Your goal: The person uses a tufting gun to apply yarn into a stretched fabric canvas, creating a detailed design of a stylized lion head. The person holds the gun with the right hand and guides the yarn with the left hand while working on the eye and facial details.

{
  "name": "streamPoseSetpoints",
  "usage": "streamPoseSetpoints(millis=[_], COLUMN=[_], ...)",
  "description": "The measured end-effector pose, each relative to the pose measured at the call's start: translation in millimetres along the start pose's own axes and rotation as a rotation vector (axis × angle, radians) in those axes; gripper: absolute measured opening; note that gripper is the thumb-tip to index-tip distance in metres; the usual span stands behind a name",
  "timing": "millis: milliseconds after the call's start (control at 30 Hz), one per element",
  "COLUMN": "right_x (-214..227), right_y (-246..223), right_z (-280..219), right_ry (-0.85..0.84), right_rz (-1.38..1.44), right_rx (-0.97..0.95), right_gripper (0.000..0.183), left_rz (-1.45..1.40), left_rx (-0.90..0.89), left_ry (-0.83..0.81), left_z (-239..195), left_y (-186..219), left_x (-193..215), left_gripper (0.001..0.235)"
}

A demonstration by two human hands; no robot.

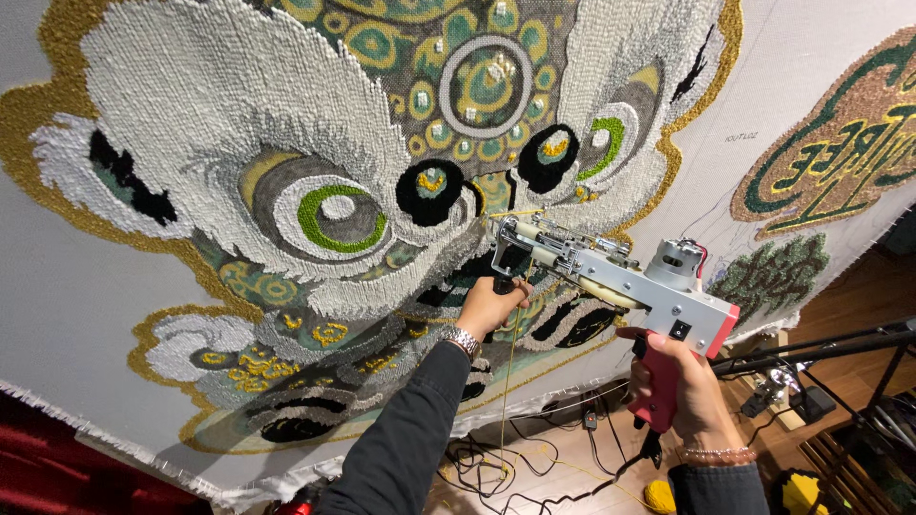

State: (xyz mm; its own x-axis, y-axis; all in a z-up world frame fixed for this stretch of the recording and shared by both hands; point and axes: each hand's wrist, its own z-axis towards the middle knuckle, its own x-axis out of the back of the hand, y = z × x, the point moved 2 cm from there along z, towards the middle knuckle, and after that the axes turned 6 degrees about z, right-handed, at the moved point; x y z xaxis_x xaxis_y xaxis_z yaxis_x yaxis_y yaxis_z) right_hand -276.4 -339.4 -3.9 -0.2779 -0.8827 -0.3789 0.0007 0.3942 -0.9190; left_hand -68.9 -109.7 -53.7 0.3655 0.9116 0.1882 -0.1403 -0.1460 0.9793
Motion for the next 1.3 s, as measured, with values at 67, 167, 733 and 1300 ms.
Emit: streamPoseSetpoints(millis=[67, 167, 733, 1300], right_x=[0.4, 1.1, -46.7, -104.9], right_y=[0.2, 2.0, -2.3, 56.9], right_z=[0.8, 2.7, -16.7, -13.7], right_ry=[-0.010, 0.015, 0.032, 0.197], right_rz=[0.009, 0.029, -0.032, -0.181], right_rx=[0.002, 0.001, 0.098, 0.230], right_gripper=[0.048, 0.047, 0.042, 0.027], left_rz=[-0.005, -0.010, 0.194, 0.272], left_rx=[0.008, 0.022, 0.050, 0.131], left_ry=[0.003, 0.003, 0.006, -0.117], left_z=[-0.2, -1.2, 11.1, 37.3], left_y=[1.4, 1.4, 3.7, 3.9], left_x=[0.4, -0.1, 23.4, 102.9], left_gripper=[0.018, 0.024, 0.031, 0.038])
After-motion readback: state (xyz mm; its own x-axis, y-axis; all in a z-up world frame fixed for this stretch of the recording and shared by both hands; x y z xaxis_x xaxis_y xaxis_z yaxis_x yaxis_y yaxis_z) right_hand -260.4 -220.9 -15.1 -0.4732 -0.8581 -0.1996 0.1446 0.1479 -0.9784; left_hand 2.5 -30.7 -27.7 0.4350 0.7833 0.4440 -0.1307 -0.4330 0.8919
